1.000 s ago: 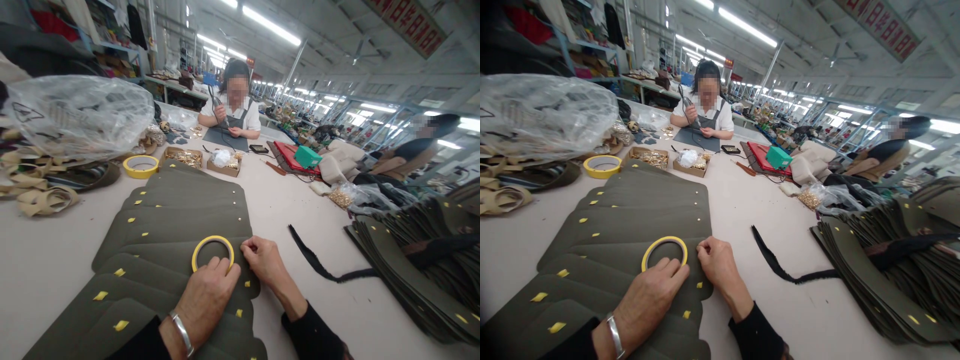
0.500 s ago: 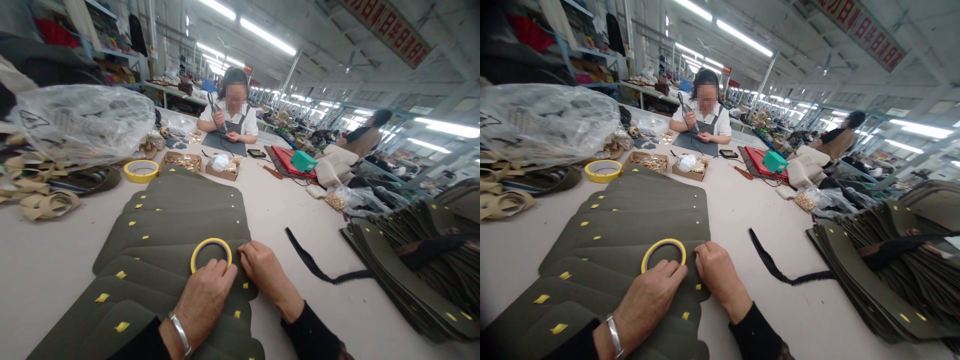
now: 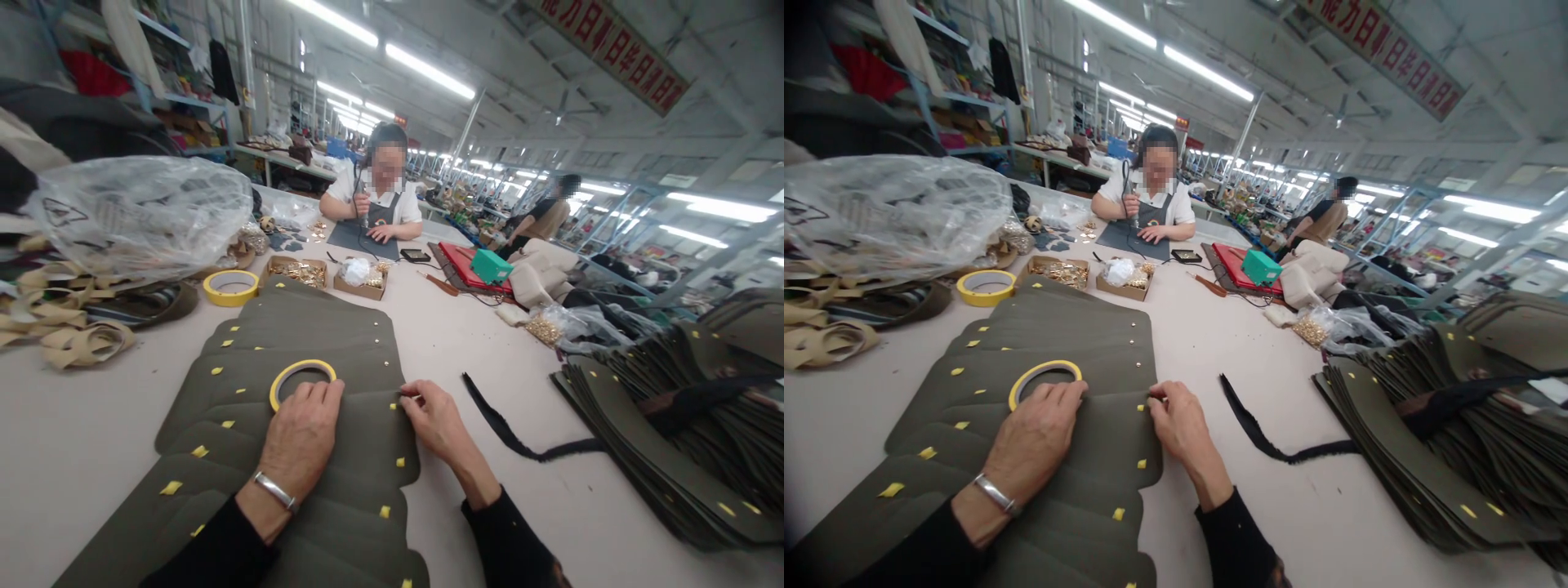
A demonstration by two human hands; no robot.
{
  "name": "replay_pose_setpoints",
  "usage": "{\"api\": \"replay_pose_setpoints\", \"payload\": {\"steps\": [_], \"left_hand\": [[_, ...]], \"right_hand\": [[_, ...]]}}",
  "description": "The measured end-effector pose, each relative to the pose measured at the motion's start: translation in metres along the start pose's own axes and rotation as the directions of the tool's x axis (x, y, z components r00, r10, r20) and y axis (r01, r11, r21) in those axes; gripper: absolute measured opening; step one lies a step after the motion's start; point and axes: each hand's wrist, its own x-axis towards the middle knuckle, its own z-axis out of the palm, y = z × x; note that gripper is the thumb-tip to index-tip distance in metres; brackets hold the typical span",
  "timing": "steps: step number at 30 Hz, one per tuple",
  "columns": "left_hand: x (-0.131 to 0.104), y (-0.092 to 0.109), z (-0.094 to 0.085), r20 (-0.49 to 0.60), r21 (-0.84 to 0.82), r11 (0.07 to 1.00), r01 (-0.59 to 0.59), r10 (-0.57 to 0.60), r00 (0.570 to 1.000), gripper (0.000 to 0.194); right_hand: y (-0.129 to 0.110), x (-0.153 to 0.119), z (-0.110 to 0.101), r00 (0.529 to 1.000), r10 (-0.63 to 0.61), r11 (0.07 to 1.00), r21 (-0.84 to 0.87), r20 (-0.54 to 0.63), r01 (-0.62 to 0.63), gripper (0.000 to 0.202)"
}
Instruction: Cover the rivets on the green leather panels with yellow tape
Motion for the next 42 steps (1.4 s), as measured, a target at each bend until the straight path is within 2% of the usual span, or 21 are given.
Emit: {"api": "replay_pose_setpoints", "payload": {"steps": [2,6,10,14,17,18,20,22,25,28,33,39,41,42], "left_hand": [[0.000,0.000,0.001,-0.010,0.000,1.000,-0.005,0.005,1.000,0.028],[0.000,0.001,0.002,-0.044,-0.010,1.000,-0.011,0.011,0.999,0.026],[-0.003,0.001,0.004,-0.077,-0.055,0.996,-0.074,0.070,0.995,0.025],[-0.007,0.004,0.003,-0.182,-0.272,0.932,-0.240,0.195,0.964,0.028],[-0.009,0.009,-0.001,-0.233,-0.428,0.853,-0.298,0.215,0.948,0.026],[-0.010,0.011,-0.003,-0.241,-0.466,0.832,-0.300,0.207,0.948,0.025],[-0.011,0.014,-0.006,-0.245,-0.517,0.806,-0.287,0.182,0.952,0.024],[-0.013,0.016,-0.008,-0.235,-0.530,0.801,-0.277,0.175,0.956,0.028],[-0.014,0.018,-0.010,-0.227,-0.500,0.812,-0.301,0.213,0.950,0.039],[-0.015,0.021,-0.011,-0.236,-0.456,0.829,-0.324,0.238,0.942,0.042],[-0.016,0.025,-0.010,-0.253,-0.377,0.866,-0.329,0.245,0.936,0.037],[-0.019,0.029,-0.004,-0.283,-0.351,0.878,-0.325,0.231,0.931,0.021],[-0.018,0.031,-0.003,-0.269,-0.355,0.883,-0.307,0.218,0.938,0.021],[-0.017,0.032,-0.004,-0.261,-0.353,0.886,-0.301,0.216,0.941,0.021]], "right_hand": [[0.004,-0.005,-0.002,0.999,0.024,0.997,0.069,-0.020,-0.023,0.023],[0.003,-0.013,-0.004,0.995,0.098,0.973,0.209,0.023,-0.101,0.021],[0.001,-0.022,-0.006,0.990,0.137,0.923,0.357,0.044,-0.144,0.026],[0.010,-0.033,-0.007,0.989,0.121,0.947,0.288,0.089,-0.142,0.020],[0.014,-0.037,-0.010,0.981,0.122,0.970,0.192,0.152,-0.150,0.020],[0.013,-0.038,-0.011,0.985,0.110,0.979,0.155,0.135,-0.131,0.019],[0.006,-0.040,-0.014,0.998,0.061,0.990,0.123,0.031,-0.064,0.016],[-0.006,-0.041,-0.016,0.996,-0.032,0.983,0.179,-0.082,0.046,0.016],[-0.024,-0.043,-0.017,0.962,-0.242,0.919,0.288,-0.126,0.269,0.021],[-0.034,-0.043,-0.013,0.911,-0.389,0.870,0.269,-0.136,0.412,0.022],[-0.032,-0.042,-0.002,0.859,-0.489,0.843,0.172,-0.151,0.510,0.017],[-0.030,-0.044,0.009,0.791,-0.546,0.827,-0.025,-0.275,0.562,0.017],[-0.032,-0.046,0.011,0.803,-0.503,0.849,-0.009,-0.319,0.528,0.017],[-0.034,-0.047,0.011,0.830,-0.449,0.874,0.031,-0.329,0.485,0.017]]}}
